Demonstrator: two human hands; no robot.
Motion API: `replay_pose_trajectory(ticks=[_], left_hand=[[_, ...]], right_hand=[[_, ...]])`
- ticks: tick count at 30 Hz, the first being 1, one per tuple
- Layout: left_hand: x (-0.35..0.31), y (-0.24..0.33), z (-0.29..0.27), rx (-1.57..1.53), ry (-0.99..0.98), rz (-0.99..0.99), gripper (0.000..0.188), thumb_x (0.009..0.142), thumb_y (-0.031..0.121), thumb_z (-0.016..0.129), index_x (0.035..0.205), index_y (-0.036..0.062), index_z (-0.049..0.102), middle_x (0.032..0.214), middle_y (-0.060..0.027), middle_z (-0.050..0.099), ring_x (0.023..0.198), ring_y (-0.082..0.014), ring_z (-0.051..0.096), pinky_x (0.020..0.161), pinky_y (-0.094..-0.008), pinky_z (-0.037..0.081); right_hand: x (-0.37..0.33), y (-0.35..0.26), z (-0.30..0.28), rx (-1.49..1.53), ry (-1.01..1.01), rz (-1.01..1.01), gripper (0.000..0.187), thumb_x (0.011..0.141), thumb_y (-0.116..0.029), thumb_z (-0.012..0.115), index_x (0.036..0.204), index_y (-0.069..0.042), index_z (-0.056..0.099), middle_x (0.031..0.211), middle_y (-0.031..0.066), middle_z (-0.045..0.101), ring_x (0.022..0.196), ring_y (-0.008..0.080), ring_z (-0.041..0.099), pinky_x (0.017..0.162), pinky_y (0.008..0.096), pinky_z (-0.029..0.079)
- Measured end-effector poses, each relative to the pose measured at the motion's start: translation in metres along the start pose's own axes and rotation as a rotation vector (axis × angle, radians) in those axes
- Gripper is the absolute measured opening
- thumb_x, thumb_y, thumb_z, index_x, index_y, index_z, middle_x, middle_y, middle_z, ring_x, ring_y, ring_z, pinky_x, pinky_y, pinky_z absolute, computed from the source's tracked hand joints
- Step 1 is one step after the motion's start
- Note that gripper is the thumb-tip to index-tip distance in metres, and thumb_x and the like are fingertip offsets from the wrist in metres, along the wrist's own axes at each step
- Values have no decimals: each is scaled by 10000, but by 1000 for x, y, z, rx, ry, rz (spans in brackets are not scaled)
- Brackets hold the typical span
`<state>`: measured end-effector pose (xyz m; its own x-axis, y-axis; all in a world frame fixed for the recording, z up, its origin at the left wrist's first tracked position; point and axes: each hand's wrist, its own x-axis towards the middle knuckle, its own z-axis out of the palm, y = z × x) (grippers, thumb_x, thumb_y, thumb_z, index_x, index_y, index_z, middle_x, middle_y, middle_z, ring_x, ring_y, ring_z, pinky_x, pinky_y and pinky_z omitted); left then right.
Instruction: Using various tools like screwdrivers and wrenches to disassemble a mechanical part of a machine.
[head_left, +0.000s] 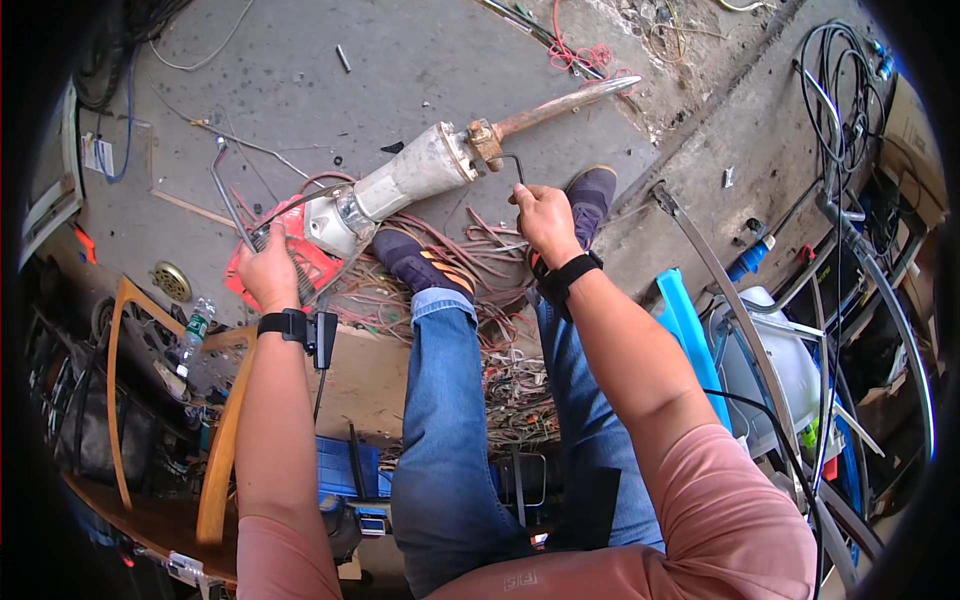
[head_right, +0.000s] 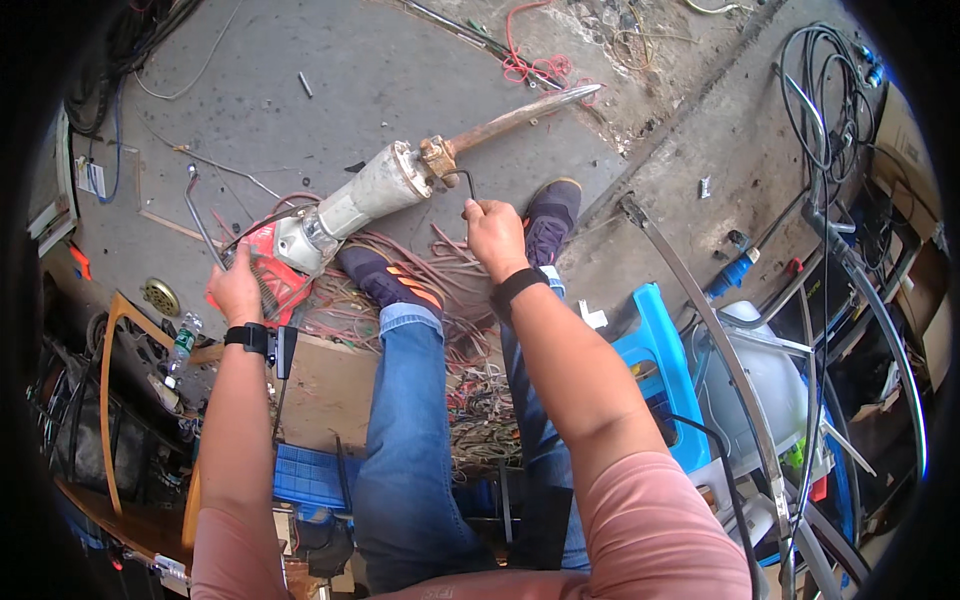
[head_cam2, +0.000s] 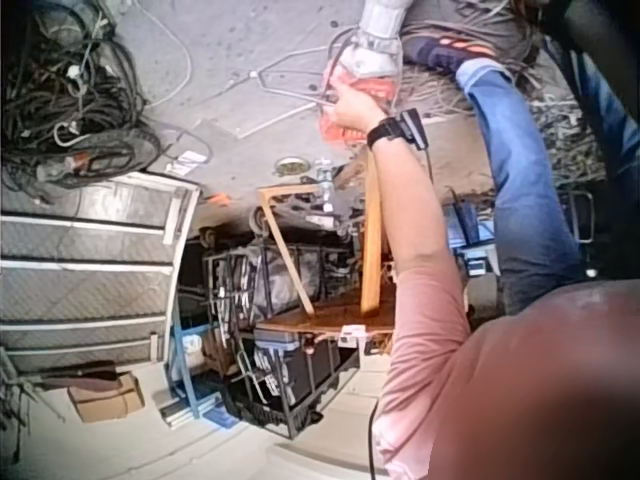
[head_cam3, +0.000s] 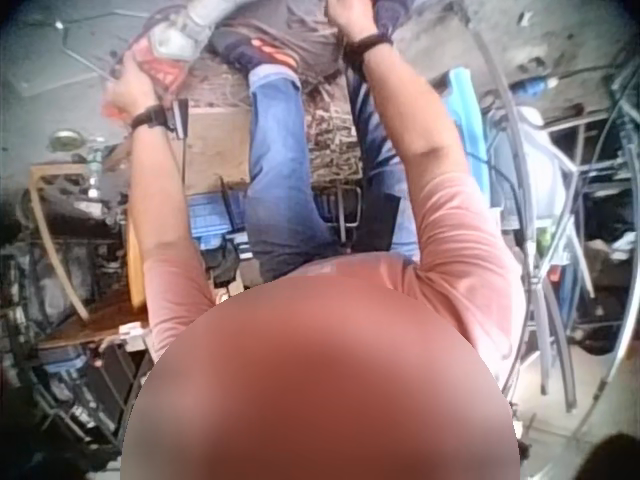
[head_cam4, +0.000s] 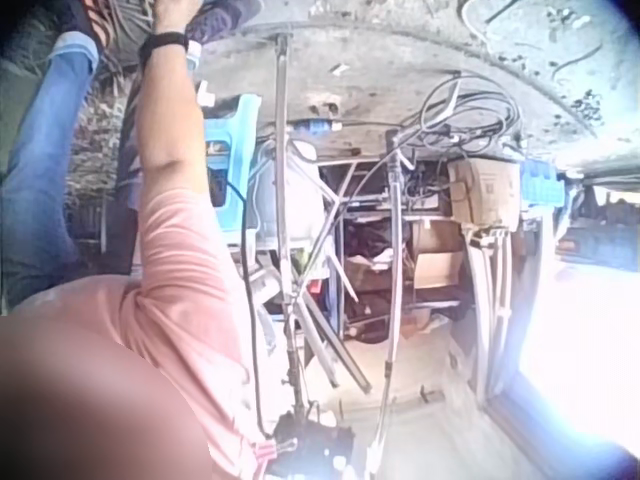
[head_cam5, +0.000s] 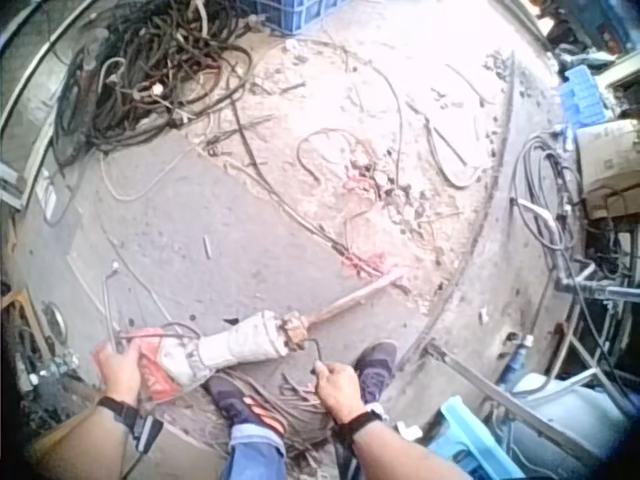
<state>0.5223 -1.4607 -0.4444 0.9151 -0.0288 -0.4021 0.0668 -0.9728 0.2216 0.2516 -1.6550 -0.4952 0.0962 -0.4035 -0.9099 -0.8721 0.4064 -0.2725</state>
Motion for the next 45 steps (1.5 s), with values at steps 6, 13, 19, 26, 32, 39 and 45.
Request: replay_pose_trajectory(ticks=[6, 13, 19, 26, 32, 39, 45], left_hand=[[-2, 4, 1, -69, -32, 3, 360, 746, 290, 632, 901, -34, 602, 844, -172, 638, 783, -303, 607, 727, -361, 442], [-1, 3, 0, -67, -24, 8, 350, 748, 293, 627, 875, -32, 603, 835, -165, 639, 773, -300, 605, 722, -358, 442], [-5, 14, -5, -22, -45, -30, 341, 743, 276, 638, 888, -31, 599, 820, -149, 638, 759, -281, 603, 715, -356, 443], [-2, 6, -2, -88, -5, 6, 349, 746, 286, 634, 869, -40, 601, 807, -151, 632, 740, -254, 596, 710, -346, 439], [-2, 2, 6, -130, -11, -8, 304, 750, 254, 636, 863, -26, 602, 797, -141, 631, 696, -235, 593, 684, -342, 447], [2, -3, 1, -128, -3, -9, 294, 743, 234, 644, 882, -21, 597, 802, -129, 627, 713, -223, 585, 697, -347, 447], [-2, 2, 2, -125, -12, -68, 356, 713, 305, 667, 895, 6, 601, 839, -158, 631, 782, -305, 604, 719, -378, 452]], right_hand=[[21, -1, 4, -273, -167, -65, 289, 813, -225, 487, 753, -2, 661, 655, 198, 607, 666, 299, 617, 680, 371, 467], [37, -27, -7, -333, -351, 33, 270, 796, -176, 514, 669, 29, 635, 542, 150, 582, 479, 233, 576, 486, 352, 443], [29, -56, -13, -269, -330, 183, 212, 773, -71, 496, 625, 26, 613, 492, 99, 522, 403, 205, 487, 389, 353, 349], [43, -87, -7, -696, -452, 212, 223, 764, -87, 440, 655, 3, 613, 606, 129, 583, 488, 219, 540, 445, 353, 397], [49, -129, 6, -1128, -531, -107, 260, 761, -55, 385, 747, 27, 632, 661, 120, 625, 563, 221, 600, 496, 379, 442], [48, -129, 13, -1028, -549, 146, 266, 766, -20, 375, 844, 34, 623, 744, 118, 652, 582, 203, 608, 501, 372, 448], [56, -154, 14, -1261, -674, -62, 242, 764, -43, 425, 878, 27, 627, 769, 102, 660, 600, 197, 613, 519, 355, 458]])
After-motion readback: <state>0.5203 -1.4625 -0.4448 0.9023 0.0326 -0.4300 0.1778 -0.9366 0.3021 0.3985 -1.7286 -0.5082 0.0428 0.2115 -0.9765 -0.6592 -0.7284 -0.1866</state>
